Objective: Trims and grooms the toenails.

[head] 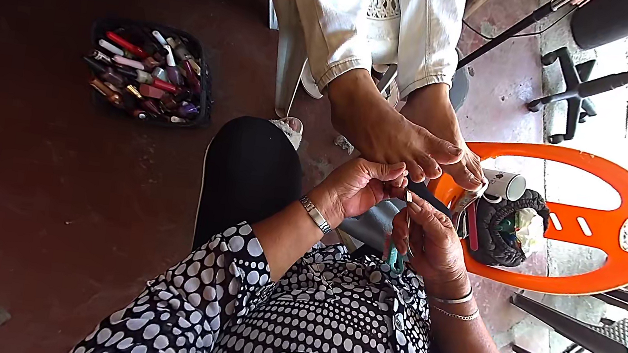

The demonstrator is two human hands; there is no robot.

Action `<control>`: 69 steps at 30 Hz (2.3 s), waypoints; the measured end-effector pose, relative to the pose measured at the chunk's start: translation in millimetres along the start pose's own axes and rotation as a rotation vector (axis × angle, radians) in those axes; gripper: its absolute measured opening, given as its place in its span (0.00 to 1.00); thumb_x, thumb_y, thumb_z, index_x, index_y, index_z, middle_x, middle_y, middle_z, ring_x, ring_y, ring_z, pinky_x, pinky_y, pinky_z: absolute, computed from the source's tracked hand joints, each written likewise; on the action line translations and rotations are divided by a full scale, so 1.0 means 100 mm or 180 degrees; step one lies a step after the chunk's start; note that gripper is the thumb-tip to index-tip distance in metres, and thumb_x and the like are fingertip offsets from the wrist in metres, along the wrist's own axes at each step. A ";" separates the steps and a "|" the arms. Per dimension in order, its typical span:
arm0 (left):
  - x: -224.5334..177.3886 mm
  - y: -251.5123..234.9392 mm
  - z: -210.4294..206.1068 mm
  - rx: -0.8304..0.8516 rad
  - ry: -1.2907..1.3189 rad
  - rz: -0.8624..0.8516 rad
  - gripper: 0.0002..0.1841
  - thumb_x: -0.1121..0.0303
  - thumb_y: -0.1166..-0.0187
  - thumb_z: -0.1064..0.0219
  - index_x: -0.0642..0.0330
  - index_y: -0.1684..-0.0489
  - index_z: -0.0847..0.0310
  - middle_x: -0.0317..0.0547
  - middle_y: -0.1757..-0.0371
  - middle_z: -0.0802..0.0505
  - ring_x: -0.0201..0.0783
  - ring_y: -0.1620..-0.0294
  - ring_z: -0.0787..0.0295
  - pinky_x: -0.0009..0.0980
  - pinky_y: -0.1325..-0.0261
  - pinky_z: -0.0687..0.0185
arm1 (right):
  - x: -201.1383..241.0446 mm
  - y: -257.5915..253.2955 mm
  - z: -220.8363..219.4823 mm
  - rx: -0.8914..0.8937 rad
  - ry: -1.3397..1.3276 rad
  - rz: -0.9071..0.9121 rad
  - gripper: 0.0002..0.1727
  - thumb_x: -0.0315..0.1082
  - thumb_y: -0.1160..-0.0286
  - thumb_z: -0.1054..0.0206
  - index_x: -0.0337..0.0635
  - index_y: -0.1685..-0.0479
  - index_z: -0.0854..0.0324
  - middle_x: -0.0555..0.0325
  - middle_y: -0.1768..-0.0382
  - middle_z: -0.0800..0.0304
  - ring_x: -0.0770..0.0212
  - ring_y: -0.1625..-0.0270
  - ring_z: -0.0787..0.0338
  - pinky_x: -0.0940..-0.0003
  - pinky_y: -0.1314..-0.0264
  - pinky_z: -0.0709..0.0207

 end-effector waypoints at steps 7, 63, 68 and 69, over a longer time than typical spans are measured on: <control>-0.01 -0.01 0.01 0.0004 -0.0048 0.0005 0.14 0.84 0.22 0.44 0.59 0.74 0.18 0.42 0.75 0.11 0.32 0.71 0.12 0.28 0.55 0.12 | 0.04 -0.03 0.05 0.0166 0.0183 -0.0040 0.21 0.30 0.13 0.54 0.34 0.36 0.16 0.58 0.73 0.06 0.68 0.77 0.09 0.76 0.71 0.13; 0.00 -0.04 0.05 0.0224 -0.0108 -0.0055 0.14 0.84 0.25 0.43 0.58 0.75 0.16 0.43 0.72 0.09 0.33 0.67 0.10 0.28 0.54 0.12 | 0.00 -0.06 0.06 0.0066 -0.0185 -0.0190 0.21 0.28 0.12 0.55 0.35 0.40 0.14 0.59 0.76 0.09 0.71 0.81 0.13 0.79 0.74 0.15; 0.00 -0.04 0.03 0.0211 -0.0078 -0.0049 0.15 0.84 0.23 0.45 0.58 0.75 0.17 0.41 0.74 0.10 0.32 0.69 0.11 0.28 0.54 0.12 | 0.02 -0.04 0.02 -0.0069 -0.0291 -0.0197 0.20 0.29 0.11 0.55 0.35 0.45 0.14 0.60 0.78 0.11 0.72 0.82 0.15 0.80 0.76 0.17; 0.00 -0.04 0.03 0.0234 -0.0068 -0.0045 0.15 0.84 0.24 0.45 0.58 0.75 0.17 0.41 0.74 0.10 0.32 0.69 0.11 0.28 0.54 0.12 | 0.01 -0.04 0.01 -0.0034 -0.0342 -0.0227 0.21 0.30 0.11 0.56 0.36 0.46 0.14 0.60 0.79 0.12 0.72 0.82 0.15 0.80 0.77 0.18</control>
Point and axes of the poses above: each hand's wrist, its own y-axis away from the middle knuckle, its own z-axis out of the back of the hand, x = y × z, the point moved 7 cm from there along -y, towards the middle knuckle
